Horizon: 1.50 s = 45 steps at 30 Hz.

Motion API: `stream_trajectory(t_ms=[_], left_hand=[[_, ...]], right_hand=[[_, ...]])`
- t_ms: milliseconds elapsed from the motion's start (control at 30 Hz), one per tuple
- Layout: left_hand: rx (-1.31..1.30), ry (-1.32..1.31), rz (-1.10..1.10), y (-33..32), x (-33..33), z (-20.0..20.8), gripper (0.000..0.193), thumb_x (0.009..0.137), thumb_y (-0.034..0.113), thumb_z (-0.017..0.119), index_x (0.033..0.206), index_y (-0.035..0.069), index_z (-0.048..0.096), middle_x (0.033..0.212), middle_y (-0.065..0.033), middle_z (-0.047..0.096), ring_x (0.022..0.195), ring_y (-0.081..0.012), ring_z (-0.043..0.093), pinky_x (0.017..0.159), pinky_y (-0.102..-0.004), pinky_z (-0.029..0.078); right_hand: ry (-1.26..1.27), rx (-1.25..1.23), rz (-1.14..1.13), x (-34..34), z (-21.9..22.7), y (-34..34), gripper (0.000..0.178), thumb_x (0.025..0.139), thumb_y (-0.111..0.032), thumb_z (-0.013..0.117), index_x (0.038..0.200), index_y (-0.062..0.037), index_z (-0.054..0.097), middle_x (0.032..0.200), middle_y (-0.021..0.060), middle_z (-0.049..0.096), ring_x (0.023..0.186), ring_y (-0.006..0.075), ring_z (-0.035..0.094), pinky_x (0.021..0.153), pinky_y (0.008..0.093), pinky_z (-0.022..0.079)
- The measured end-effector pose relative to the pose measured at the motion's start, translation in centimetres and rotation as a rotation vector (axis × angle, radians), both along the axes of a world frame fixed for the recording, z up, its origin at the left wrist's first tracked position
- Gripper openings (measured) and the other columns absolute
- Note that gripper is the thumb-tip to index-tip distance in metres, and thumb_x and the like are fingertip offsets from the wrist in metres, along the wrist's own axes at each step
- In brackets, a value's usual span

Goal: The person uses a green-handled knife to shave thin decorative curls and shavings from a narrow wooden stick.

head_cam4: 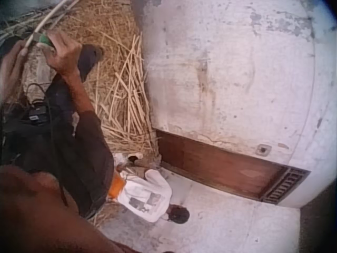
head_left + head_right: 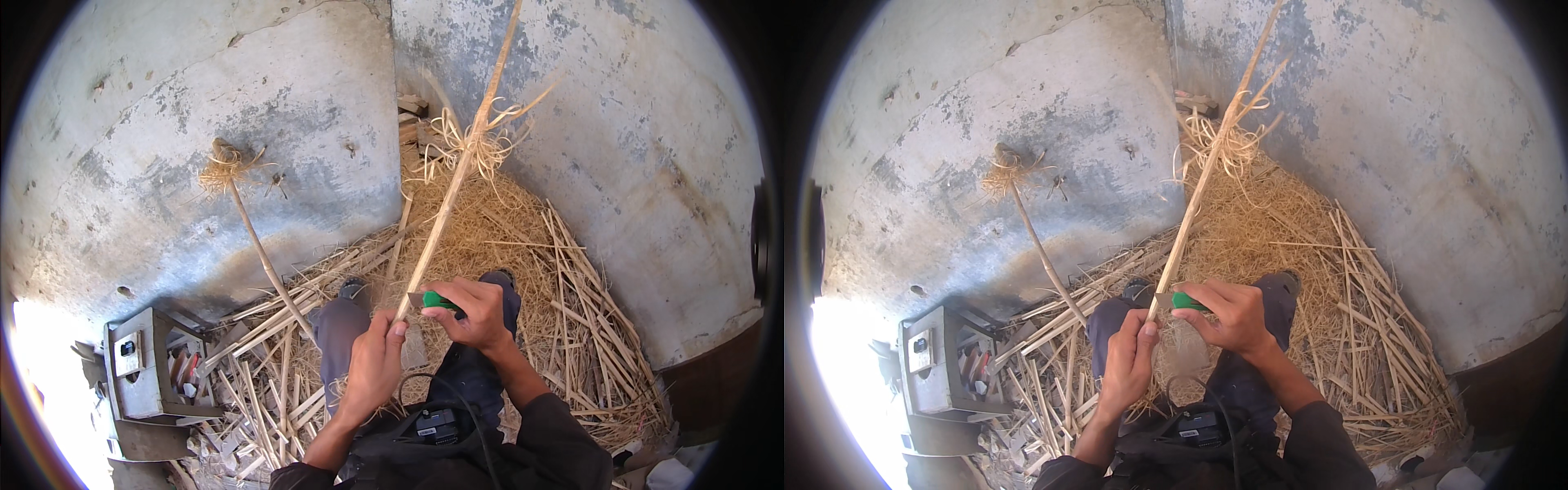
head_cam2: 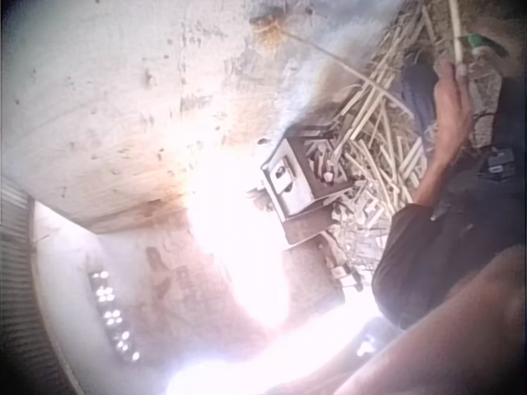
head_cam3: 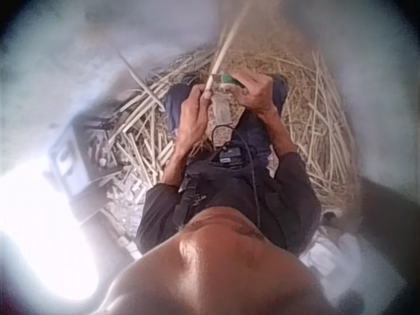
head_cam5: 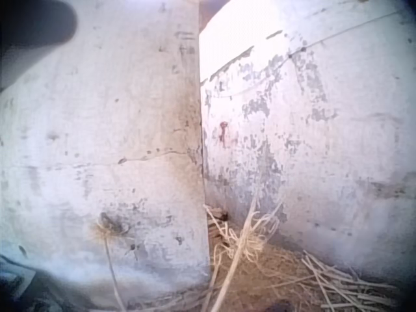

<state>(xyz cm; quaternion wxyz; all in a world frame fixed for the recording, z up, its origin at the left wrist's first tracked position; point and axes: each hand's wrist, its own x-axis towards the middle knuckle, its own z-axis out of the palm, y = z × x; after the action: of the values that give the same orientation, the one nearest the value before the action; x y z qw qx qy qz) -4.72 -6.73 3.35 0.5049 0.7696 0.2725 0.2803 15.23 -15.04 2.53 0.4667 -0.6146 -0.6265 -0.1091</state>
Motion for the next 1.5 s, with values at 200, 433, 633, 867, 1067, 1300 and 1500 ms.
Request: stream_trajectory(t_ms=[200, 433, 633, 867, 1067, 1300, 1500], left_hand=[[0.032, 0.004, 0.031, -0.3, 0.1, 0.4, 0.019, 0.111, 0.015, 0.057, 0.12, -0.001, 0.061, 0.081, -0.0214, 0.065, 0.073, -0.0384, 0.066, 0.07, -0.0442, 0.051], [-0.077, 0.14, -0.063, -2.1, -1.4, 0.3, 0.021, 0.109, 0.019, 0.061, 0.119, 0.001, 0.064, 0.077, -0.0203, 0.066, 0.07, -0.0371, 0.068, 0.068, -0.0432, 0.052], [0.032, 0.053, -0.024, -1.3, -0.6, 0.6, 0.015, 0.108, 0.013, 0.063, 0.114, -0.001, 0.066, 0.068, -0.0037, 0.055, 0.062, -0.0082, 0.047, 0.056, -0.0295, 0.038], [0.041, -0.021, 0.05, -0.5, 0.1, -0.4, 0.018, 0.109, 0.016, 0.063, 0.114, -0.001, 0.067, 0.07, -0.0027, 0.058, 0.063, -0.0074, 0.047, 0.058, -0.0294, 0.038], [0.018, 0.022, 0.024, -0.7, 0.2, 0.2, 0.019, 0.106, 0.014, 0.066, 0.118, -0.001, 0.064, 0.085, -0.0226, 0.071, 0.078, -0.0411, 0.072, 0.072, -0.0442, 0.054], [0.069, -0.013, 0.043, -1.0, 0.0, -0.3, 0.02, 0.11, 0.015, 0.06, 0.119, -0.002, 0.066, 0.083, -0.0118, 0.07, 0.072, -0.0131, 0.061, 0.067, -0.0314, 0.049], [0.065, -0.029, 0.049, -1.1, 0.0, 0.0, 0.019, 0.11, 0.015, 0.059, 0.119, -0.002, 0.065, 0.078, -0.0117, 0.065, 0.068, -0.0156, 0.057, 0.064, -0.0339, 0.047]], right_hand=[[-0.024, 0.011, -0.034, 0.1, 0.2, 0.0, 0.033, 0.092, -0.038, 0.083, 0.109, -0.0097, 0.081, 0.084, 0.006, 0.077, 0.065, 0.0222, 0.072, 0.056, 0.0344, 0.055], [0.236, 0.036, -0.398, 6.1, -0.9, 1.3, 0.035, 0.098, -0.034, 0.079, 0.109, -0.0009, 0.079, 0.084, 0.0116, 0.078, 0.069, 0.0221, 0.071, 0.064, 0.0357, 0.055], [0.306, -0.029, -0.319, 6.2, -1.7, -0.2, 0.029, 0.101, -0.027, 0.072, 0.108, 0.0011, 0.075, 0.074, 0.0153, 0.068, 0.064, 0.0213, 0.066, 0.058, 0.0369, 0.046], [0.277, 0.017, -0.005, 2.2, -2.9, -1.0, 0.034, 0.097, -0.035, 0.08, 0.104, -0.0016, 0.076, 0.084, 0.0133, 0.075, 0.069, 0.0256, 0.074, 0.062, 0.0326, 0.056], [0.052, 0.042, 0.056, 0.0, -2.2, -0.6, 0.036, 0.089, -0.039, 0.086, 0.099, -0.0058, 0.078, 0.084, 0.0084, 0.076, 0.067, 0.0263, 0.074, 0.058, 0.0336, 0.056], [-0.018, 0.094, -0.004, -0.8, -1.5, -0.1, 0.034, 0.088, -0.041, 0.086, 0.099, -0.0089, 0.079, 0.077, 0.0035, 0.073, 0.061, 0.0227, 0.07, 0.054, 0.0341, 0.053], [-0.071, 0.092, -0.062, -0.9, -1.1, -0.1, 0.035, 0.089, -0.044, 0.084, 0.1, -0.0113, 0.08, 0.074, 0.0011, 0.071, 0.057, 0.0211, 0.067, 0.051, 0.0334, 0.05]])
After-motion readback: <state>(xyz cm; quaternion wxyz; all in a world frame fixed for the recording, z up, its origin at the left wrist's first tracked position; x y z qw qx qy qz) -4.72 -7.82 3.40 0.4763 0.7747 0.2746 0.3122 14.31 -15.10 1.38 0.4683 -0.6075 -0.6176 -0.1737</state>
